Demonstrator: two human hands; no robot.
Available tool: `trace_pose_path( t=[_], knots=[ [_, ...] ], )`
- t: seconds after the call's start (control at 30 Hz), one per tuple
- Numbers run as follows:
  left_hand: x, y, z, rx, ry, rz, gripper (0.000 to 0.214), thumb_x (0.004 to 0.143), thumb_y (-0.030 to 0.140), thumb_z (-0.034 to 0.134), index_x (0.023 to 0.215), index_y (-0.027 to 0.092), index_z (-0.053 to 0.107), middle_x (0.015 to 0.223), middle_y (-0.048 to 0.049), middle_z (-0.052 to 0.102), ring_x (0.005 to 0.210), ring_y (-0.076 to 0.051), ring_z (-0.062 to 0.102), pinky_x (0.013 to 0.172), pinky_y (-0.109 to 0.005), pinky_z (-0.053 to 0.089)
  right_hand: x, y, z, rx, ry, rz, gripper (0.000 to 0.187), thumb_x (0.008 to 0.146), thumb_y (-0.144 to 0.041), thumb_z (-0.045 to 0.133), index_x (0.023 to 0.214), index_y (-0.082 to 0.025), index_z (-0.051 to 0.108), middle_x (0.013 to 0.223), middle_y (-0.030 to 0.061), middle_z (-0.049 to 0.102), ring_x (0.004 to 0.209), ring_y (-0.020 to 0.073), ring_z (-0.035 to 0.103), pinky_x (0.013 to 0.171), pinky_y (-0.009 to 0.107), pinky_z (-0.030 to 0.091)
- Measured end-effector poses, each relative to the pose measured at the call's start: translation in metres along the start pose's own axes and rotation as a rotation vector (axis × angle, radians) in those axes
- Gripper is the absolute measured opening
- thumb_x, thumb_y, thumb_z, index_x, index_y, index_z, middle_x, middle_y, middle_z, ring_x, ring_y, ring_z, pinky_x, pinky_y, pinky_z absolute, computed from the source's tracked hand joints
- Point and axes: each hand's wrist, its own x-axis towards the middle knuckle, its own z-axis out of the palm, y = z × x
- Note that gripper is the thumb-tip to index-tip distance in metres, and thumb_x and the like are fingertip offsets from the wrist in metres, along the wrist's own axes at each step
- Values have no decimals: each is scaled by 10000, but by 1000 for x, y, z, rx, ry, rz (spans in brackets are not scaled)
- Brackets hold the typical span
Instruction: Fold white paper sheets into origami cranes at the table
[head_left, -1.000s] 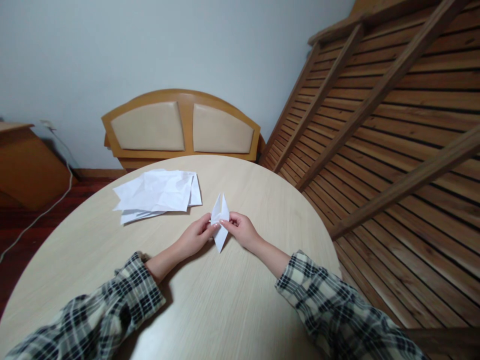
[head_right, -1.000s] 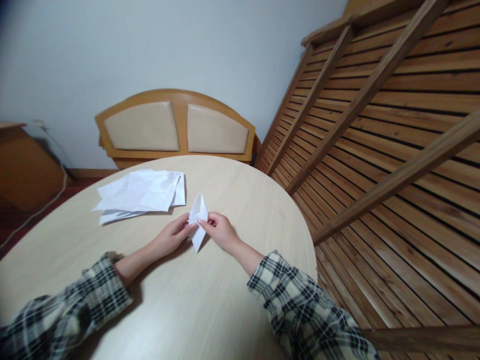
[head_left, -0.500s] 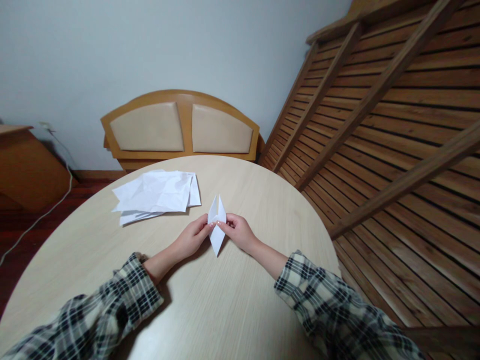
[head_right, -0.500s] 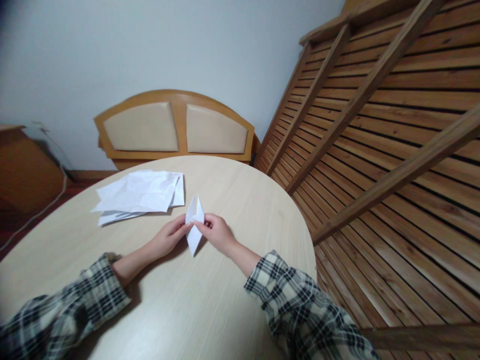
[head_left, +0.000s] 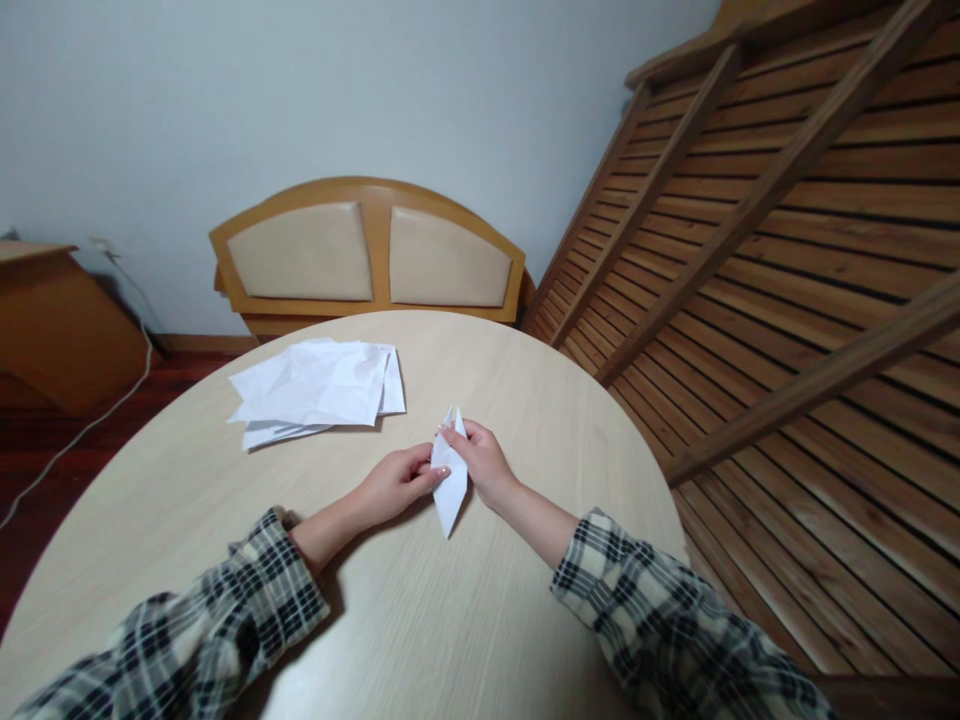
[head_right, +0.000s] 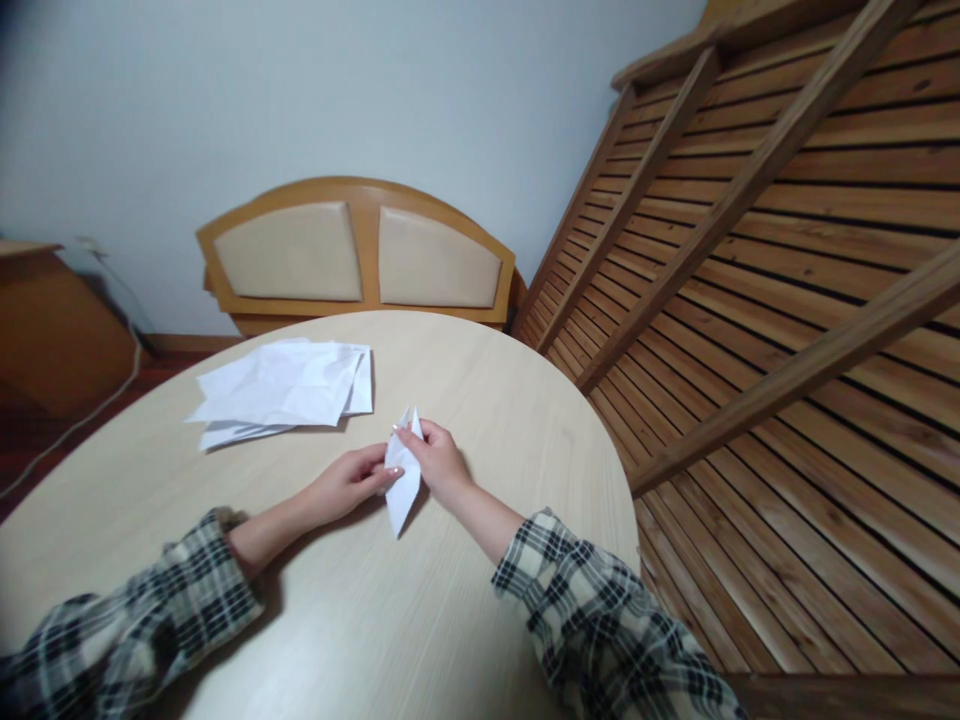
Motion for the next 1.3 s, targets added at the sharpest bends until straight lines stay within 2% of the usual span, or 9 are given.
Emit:
trace_pose_path(
  t=[0.13, 0.23, 0.3, 0.43, 0.5, 0.67, 0.87, 1.07, 1.3],
  knots=[
    [-3, 6, -1, -23, 37, 25, 362, 924, 451, 479, 740, 158, 583, 642, 0, 547, 601, -140, 478, 589, -268, 384, -2, 0, 6, 83, -33, 83, 459, 679, -618, 731, 772, -191, 590, 640, -14, 563, 553, 125, 495, 541, 258, 384],
    [-3, 7, -3, -40, 96, 24, 468, 968, 464, 383, 631, 174, 528, 596, -11, 556, 590, -149, 517, 621, -288, 420, -5, -1, 4, 149, -165, 167, 479, 697, -644, 714, 794, -200, 564, 618, -12, 582, 531, 150, 540, 553, 289, 441],
    [-3, 6, -3, -83, 188, 34, 414, 968, 454, 402, 684, 179, 522, 617, -6, 565, 613, -152, 543, 647, -293, 441, -7, -3, 2, 163, -234, 190, 482, 701, -642, 717, 797, -192, 575, 625, -5, 600, 541, 152, 552, 576, 294, 455],
    [-1, 2, -2, -289, 340, 79, 241, 921, 416, 529, 998, 189, 504, 752, 12, 571, 668, -142, 557, 636, -274, 463, -8, -9, 0, 80, -243, 156, 421, 698, -568, 755, 709, -177, 598, 653, -3, 604, 593, 127, 531, 608, 262, 425],
    [0, 2, -2, -363, 326, 93, 276, 905, 403, 563, 1076, 195, 503, 824, -4, 580, 719, -148, 576, 646, -277, 480, -7, -11, 0, 81, -279, 156, 394, 716, -541, 748, 694, -174, 605, 647, -9, 587, 603, 122, 518, 639, 269, 427],
    [0, 3, -2, -406, 263, 99, 237, 888, 388, 604, 1007, 188, 560, 892, -30, 597, 754, -154, 584, 669, -290, 498, -8, -12, 0, 111, -367, 179, 438, 671, -572, 774, 666, -168, 605, 604, -30, 542, 605, 115, 513, 667, 270, 415],
    [1, 0, -2, -403, 259, 94, 230, 874, 384, 615, 963, 177, 569, 821, -11, 581, 693, -138, 557, 641, -281, 484, -10, -10, -2, 95, -373, 201, 453, 674, -594, 765, 705, -163, 628, 690, 7, 623, 657, 125, 548, 649, 259, 397],
    [0, 3, -4, -383, 270, 105, 223, 858, 371, 626, 947, 173, 576, 821, -11, 588, 696, -136, 561, 645, -278, 486, -9, -10, -3, 44, -395, 189, 425, 725, -575, 732, 686, -165, 629, 645, -3, 596, 634, 122, 521, 604, 256, 374],
    [-1, 4, -5, -383, 293, 110, 203, 845, 352, 644, 922, 171, 593, 811, -18, 604, 691, -141, 567, 643, -282, 492, -9, -10, -1, 106, -371, 198, 388, 699, -539, 761, 735, -171, 643, 673, -6, 603, 659, 125, 540, 613, 254, 373]
  ],
)
